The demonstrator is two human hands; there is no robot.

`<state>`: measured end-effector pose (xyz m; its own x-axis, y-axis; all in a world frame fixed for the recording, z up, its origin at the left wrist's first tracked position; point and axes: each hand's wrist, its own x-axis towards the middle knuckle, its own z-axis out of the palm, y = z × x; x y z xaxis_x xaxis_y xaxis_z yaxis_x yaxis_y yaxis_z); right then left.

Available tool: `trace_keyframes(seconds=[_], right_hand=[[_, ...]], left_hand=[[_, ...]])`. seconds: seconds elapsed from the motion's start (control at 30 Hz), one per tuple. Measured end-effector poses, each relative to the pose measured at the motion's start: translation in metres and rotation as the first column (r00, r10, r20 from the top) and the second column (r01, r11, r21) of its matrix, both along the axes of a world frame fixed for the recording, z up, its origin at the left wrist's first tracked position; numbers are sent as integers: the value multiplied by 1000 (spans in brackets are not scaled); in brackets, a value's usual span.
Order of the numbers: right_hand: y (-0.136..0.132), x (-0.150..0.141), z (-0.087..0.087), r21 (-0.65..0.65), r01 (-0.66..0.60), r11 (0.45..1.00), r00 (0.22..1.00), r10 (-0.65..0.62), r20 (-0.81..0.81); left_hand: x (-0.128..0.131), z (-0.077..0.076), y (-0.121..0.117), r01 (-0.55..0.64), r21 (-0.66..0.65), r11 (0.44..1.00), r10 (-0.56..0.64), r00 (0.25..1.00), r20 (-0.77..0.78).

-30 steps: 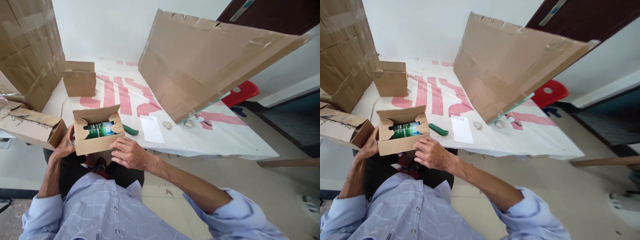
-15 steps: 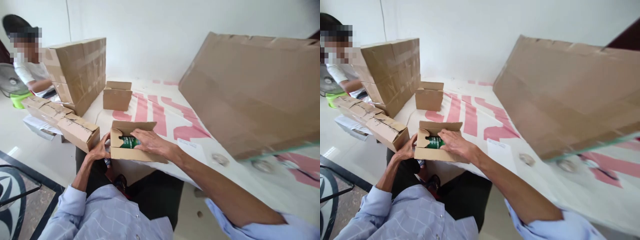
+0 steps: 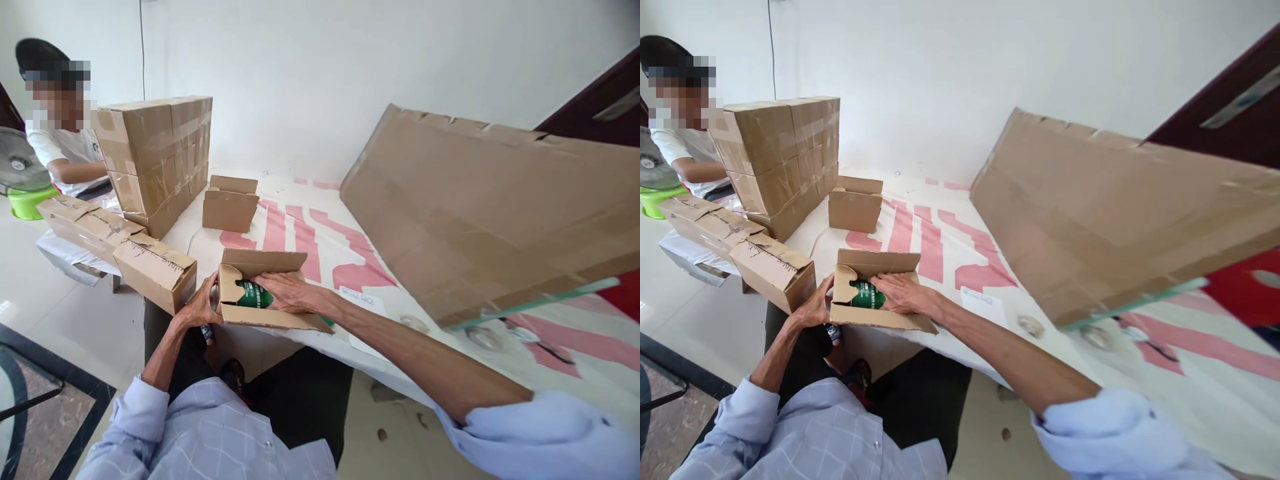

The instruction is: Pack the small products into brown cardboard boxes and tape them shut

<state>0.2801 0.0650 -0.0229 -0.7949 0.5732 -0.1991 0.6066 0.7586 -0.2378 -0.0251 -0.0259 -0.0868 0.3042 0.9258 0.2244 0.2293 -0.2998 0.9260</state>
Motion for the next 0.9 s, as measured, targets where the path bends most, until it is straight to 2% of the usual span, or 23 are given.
trace_keyframes(seconds=[0.07, 0.17, 0.27, 0.33, 0.4, 0.5, 0.6, 0.67, 0.77, 0.83, 0.9], right_hand=[[-3, 1, 7, -9, 26, 1000, 1000, -26, -1], [-11, -1, 30, 2, 78, 997, 995, -78, -54], [-20, 0, 59, 3, 112, 994, 975, -109, -194], [-25, 4, 76, -28, 127, 992, 933, -129, -335], [-28, 9, 89, -87, 145, 986, 849, -169, -501], [-28, 18, 101, -202, 147, 968, 663, -249, -707], [-25, 26, 109, -302, 128, 945, 489, -325, -810], [-25, 31, 115, -352, 110, 930, 405, -365, -838], [-26, 36, 124, -367, 82, 926, 334, -373, -866], [-27, 36, 127, -363, 58, 930, 317, -362, -877], [-28, 31, 128, -374, 24, 927, 321, -361, -876]], left_hand=[[0, -1, 3, 2, 4, 1000, -2, 1000, -6], [0, 0, 9, 10, -2, 1000, -10, 1000, -6], [0, 3, 14, 27, -6, 1000, -27, 1000, -10], [0, 4, 17, 26, -14, 1000, -26, 999, -21], [2, 5, 20, 13, -27, 1000, -14, 999, -37], [8, 7, 26, -57, -30, 998, 55, 996, -73], [13, 11, 31, -175, 5, 985, 174, 976, -129], [12, 18, 30, -201, 47, 978, 206, 961, -185], [6, 45, 23, -268, 162, 950, 300, 925, -232], [4, 77, 17, -350, 263, 899, 399, 902, -167], [10, 118, 12, -330, 320, 888, 366, 929, -59]])
